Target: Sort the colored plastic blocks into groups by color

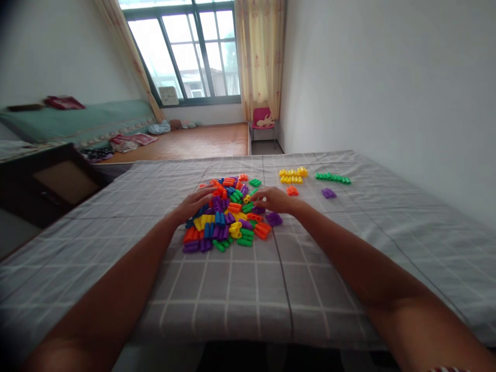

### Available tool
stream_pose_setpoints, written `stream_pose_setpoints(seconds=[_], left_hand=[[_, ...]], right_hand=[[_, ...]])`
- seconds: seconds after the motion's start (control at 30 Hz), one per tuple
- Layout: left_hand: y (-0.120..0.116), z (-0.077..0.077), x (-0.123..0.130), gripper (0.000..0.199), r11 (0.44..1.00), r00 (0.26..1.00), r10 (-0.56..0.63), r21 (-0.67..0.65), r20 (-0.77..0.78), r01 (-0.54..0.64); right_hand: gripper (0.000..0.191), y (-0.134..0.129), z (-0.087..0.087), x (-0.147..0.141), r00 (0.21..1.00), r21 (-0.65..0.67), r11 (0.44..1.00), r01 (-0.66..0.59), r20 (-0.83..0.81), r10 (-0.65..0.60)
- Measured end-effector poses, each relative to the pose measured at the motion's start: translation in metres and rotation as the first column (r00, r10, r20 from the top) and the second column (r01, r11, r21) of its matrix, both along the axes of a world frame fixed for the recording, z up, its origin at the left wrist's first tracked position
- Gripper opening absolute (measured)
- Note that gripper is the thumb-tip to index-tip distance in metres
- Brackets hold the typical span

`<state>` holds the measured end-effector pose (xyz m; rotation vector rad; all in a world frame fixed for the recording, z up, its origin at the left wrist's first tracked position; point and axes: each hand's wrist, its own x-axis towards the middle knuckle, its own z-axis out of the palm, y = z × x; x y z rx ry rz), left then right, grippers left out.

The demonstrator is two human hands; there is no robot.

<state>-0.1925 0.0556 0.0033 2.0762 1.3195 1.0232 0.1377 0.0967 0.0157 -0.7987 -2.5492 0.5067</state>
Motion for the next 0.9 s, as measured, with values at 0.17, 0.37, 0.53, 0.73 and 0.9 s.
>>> stream_pose_setpoints(seconds=[0.17, 0.37, 0.53, 0.73, 0.9], left_hand=[[0.008, -0.010, -0.013, 0.049, 0.989, 0.990, 0.123, 0.075, 0.070, -0.128], [0.019, -0.026, -0.031, 0.047, 0.965, 0.965, 0.260, -0.040, 0.024, -0.259], [0.015, -0.020, -0.028, 0.050, 0.959, 0.963, 0.268, -0.100, 0.002, -0.267], [0.016, -0.020, -0.028, 0.046, 0.962, 0.966, 0.260, -0.087, 0.008, -0.258], [0.017, -0.022, -0.030, 0.051, 0.960, 0.965, 0.262, -0.109, 0.026, -0.258]], right_hand=[[0.029, -0.013, -0.024, -0.025, 0.996, 0.133, 0.991, 0.017, 0.082, -0.028], [0.024, -0.003, -0.024, -0.020, 0.995, 0.148, 0.984, 0.101, -0.015, -0.099], [0.038, 0.041, -0.009, 0.034, 0.864, -0.020, 0.910, 0.415, -0.304, -0.401], [0.033, 0.088, -0.018, 0.170, 0.404, -0.140, 0.486, 0.863, -0.386, -0.829], [0.025, 0.088, -0.038, 0.214, 0.250, -0.085, 0.273, 0.958, -0.210, -0.945]])
